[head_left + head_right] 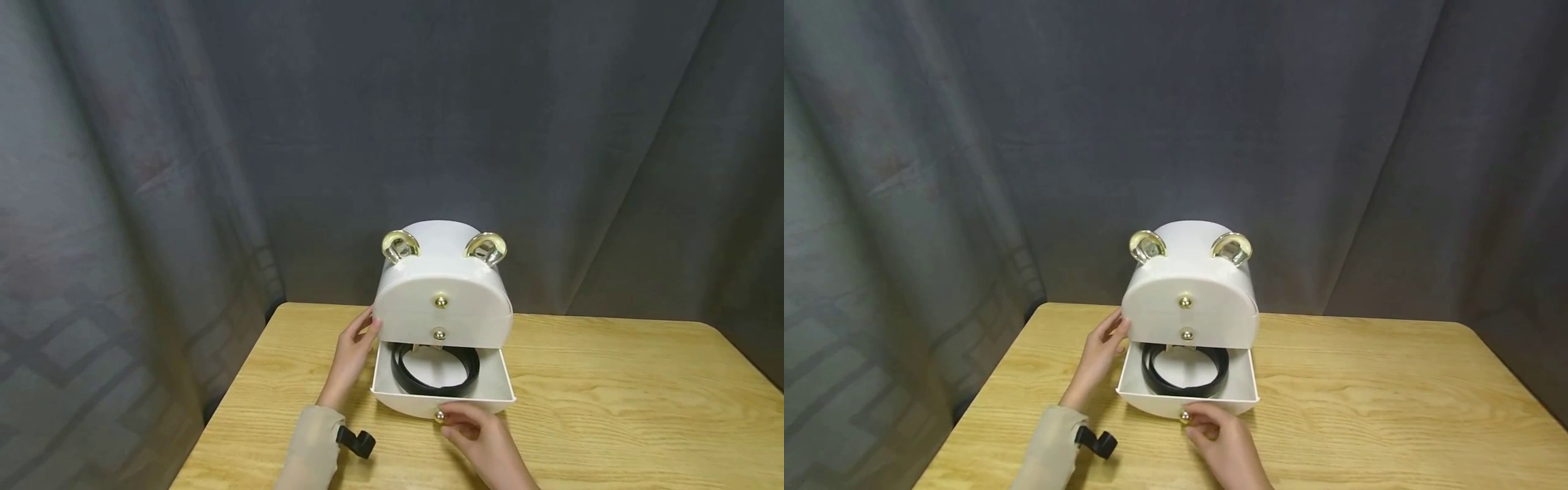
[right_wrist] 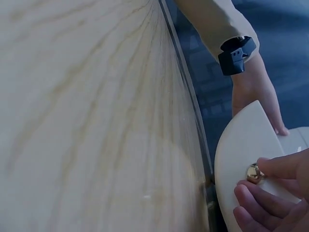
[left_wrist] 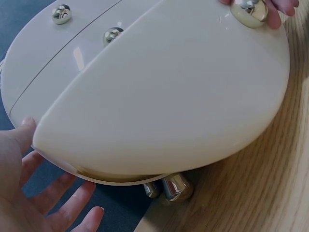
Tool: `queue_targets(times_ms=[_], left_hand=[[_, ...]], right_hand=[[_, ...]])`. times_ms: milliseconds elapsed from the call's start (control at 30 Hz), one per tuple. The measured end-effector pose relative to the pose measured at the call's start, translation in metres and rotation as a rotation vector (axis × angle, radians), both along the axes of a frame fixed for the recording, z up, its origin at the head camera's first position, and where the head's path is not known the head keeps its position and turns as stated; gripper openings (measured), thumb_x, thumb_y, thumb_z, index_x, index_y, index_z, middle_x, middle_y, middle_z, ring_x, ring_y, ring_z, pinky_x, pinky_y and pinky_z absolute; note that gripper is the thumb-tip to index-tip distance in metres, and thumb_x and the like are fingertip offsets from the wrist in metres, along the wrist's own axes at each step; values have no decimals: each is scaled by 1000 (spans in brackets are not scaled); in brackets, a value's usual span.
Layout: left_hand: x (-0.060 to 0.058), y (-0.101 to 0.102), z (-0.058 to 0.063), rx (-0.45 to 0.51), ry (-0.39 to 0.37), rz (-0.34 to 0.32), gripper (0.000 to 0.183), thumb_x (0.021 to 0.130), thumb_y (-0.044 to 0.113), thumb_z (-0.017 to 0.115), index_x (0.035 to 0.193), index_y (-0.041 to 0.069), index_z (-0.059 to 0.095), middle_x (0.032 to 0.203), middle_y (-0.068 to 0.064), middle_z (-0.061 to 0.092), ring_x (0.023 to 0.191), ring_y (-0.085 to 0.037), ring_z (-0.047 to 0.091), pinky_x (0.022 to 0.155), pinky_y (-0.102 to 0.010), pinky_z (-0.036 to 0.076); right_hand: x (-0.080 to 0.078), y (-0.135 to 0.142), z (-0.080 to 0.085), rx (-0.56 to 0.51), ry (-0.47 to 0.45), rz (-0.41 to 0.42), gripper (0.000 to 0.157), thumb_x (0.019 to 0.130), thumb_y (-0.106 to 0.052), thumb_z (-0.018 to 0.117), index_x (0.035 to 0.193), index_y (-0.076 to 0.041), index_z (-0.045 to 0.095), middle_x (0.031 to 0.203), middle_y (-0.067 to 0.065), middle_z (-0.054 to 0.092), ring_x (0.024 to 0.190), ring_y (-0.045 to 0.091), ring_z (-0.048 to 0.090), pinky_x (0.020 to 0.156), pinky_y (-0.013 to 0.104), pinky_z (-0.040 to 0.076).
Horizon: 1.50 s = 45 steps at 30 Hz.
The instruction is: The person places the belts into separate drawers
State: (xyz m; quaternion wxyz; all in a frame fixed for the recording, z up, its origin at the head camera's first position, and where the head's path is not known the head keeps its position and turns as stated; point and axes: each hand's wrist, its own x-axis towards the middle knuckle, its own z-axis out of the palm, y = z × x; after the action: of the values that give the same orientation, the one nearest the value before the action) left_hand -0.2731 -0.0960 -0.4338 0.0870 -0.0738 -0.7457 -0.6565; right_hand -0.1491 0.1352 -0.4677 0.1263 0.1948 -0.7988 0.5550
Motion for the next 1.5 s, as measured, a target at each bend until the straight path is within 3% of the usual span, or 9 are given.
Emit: queue_targets(times_ms=[167, 367, 600, 767, 933, 1200, 1500], left_hand=[[-1, 0, -1, 1, 6, 6, 51, 102, 33, 57, 147, 12, 49, 140, -21, 53, 114, -35, 60, 94, -53, 50], [-2, 0, -2, -9, 6, 9, 52, 102, 35, 57, 147, 11, 49, 140, -21, 53, 114, -34, 60, 93, -51, 51], [22, 2, 30, 1, -16, -11, 47, 103, 21, 56, 145, 1, 48, 138, -27, 52, 115, -40, 58, 94, -54, 49], [23, 3, 31, -1, -18, -10, 47, 103, 21, 56, 145, 1, 48, 138, -28, 52, 115, -40, 58, 95, -54, 49], [21, 2, 30, -17, -7, -13, 47, 104, 19, 55, 145, -1, 47, 137, -29, 52, 111, -39, 60, 92, -53, 50], [0, 0, 0, -20, -11, 4, 51, 103, 32, 55, 148, 9, 48, 140, -21, 53, 113, -33, 59, 91, -45, 51], [-1, -1, -3, -9, -15, 14, 52, 100, 38, 58, 147, 15, 51, 139, -17, 55, 113, -31, 60, 94, -45, 50]], right_hand=[[-3, -3, 0, 25, 1, -33, 22, 82, 4, 76, 104, 2, 73, 97, 13, 73, 87, 7, 67, 73, 26, 57], [-5, -4, 4, 14, -66, -67, 20, 82, 4, 76, 102, 1, 75, 97, 11, 73, 85, 7, 67, 75, 25, 57], [-10, -5, 6, -12, -93, -78, 17, 79, 7, 78, 95, 1, 77, 92, 11, 75, 82, 14, 71, 73, 24, 57], [-12, -5, 8, -12, -116, -89, 16, 79, 7, 78, 93, 1, 77, 92, 10, 75, 82, 16, 71, 74, 23, 57], [-14, -6, 10, -14, -127, -105, 15, 78, 6, 79, 92, -1, 78, 91, 9, 75, 81, 14, 71, 73, 23, 57], [-20, -7, 10, -13, -115, -117, 16, 77, 7, 79, 91, -1, 78, 90, 10, 75, 82, 18, 72, 74, 24, 57], [-28, -7, 12, -34, -144, -132, 16, 78, 6, 79, 92, 1, 78, 90, 11, 75, 79, 9, 69, 72, 22, 56]])
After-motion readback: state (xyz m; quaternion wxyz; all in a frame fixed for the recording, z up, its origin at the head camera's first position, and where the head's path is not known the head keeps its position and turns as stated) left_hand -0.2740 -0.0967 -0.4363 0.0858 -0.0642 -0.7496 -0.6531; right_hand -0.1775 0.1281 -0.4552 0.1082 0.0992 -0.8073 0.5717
